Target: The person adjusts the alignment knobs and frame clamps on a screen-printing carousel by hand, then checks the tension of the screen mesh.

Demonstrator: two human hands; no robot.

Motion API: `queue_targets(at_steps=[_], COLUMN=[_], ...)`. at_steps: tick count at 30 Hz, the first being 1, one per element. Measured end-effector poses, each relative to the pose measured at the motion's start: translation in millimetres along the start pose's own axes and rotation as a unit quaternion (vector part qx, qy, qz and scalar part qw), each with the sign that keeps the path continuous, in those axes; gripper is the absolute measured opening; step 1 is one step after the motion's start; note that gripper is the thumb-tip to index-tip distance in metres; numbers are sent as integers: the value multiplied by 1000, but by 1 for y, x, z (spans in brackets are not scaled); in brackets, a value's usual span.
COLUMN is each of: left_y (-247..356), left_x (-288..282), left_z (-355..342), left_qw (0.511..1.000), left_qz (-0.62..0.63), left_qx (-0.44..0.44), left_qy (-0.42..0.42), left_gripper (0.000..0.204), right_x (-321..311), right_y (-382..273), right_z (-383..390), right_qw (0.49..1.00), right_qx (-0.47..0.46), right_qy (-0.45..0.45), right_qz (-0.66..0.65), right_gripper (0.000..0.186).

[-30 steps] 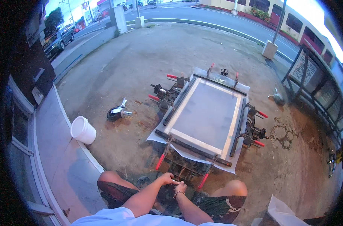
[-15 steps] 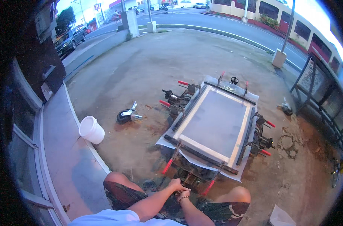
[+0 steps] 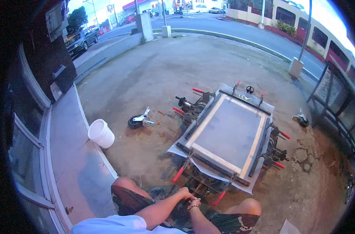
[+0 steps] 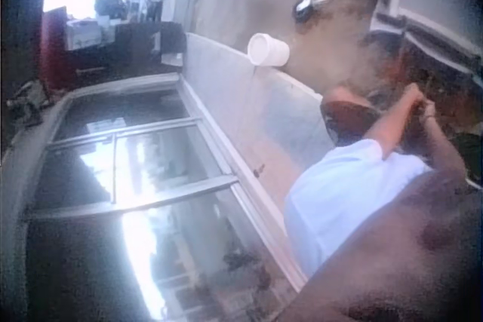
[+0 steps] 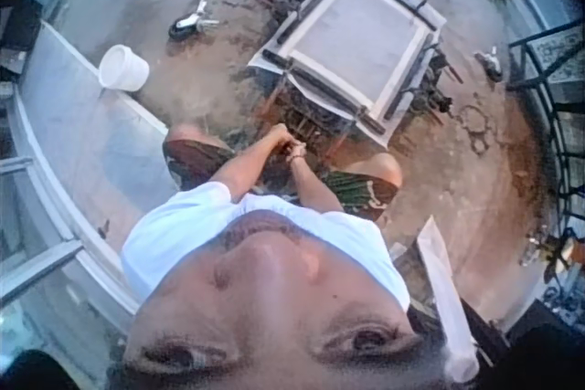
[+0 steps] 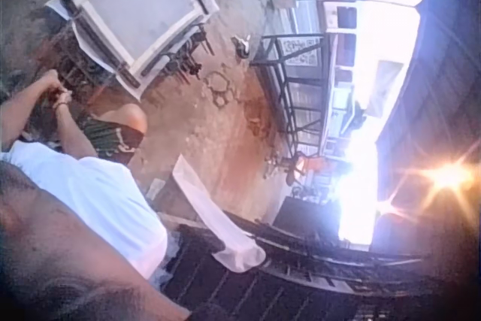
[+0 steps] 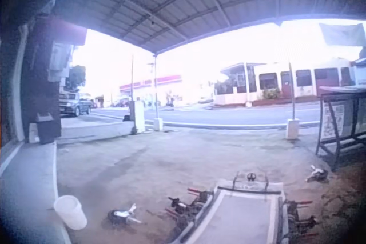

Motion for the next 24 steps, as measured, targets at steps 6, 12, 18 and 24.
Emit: queue_targets(at_steps=[6,12,18,24], left_y=[-22,43,1,-51], left_x=[16,-3,-8,22], left_z=[-5,-2,12,-22], left_qw=[949,983,998,978], left_qz=[232,92,-28,175], left_qx=[101,127,32,51], left_qy=[-189,-96,55,-106], left_gripper=[81,60,84,103], right_x=[19,-17,13,41], right_y=[19,-17,14,-6], right_z=[6,-54,12,93], right_qw=[998,996,998,996], right_qx=[-9,-82,7,28], right_qy=[-27,-35,-33,70], right_qz=[-60,-23,-54,41], right_gripper=[55,62,65,63])
Point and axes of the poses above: each hand's wrist, its own z-axis away from the middle knuckle, its own x-axis out of the palm, y = z × x, the point moved 7 cm from there along -z, towards the middle knuckle, and after that the axes turned 14 degrees about -y, right-handed, at the moved point
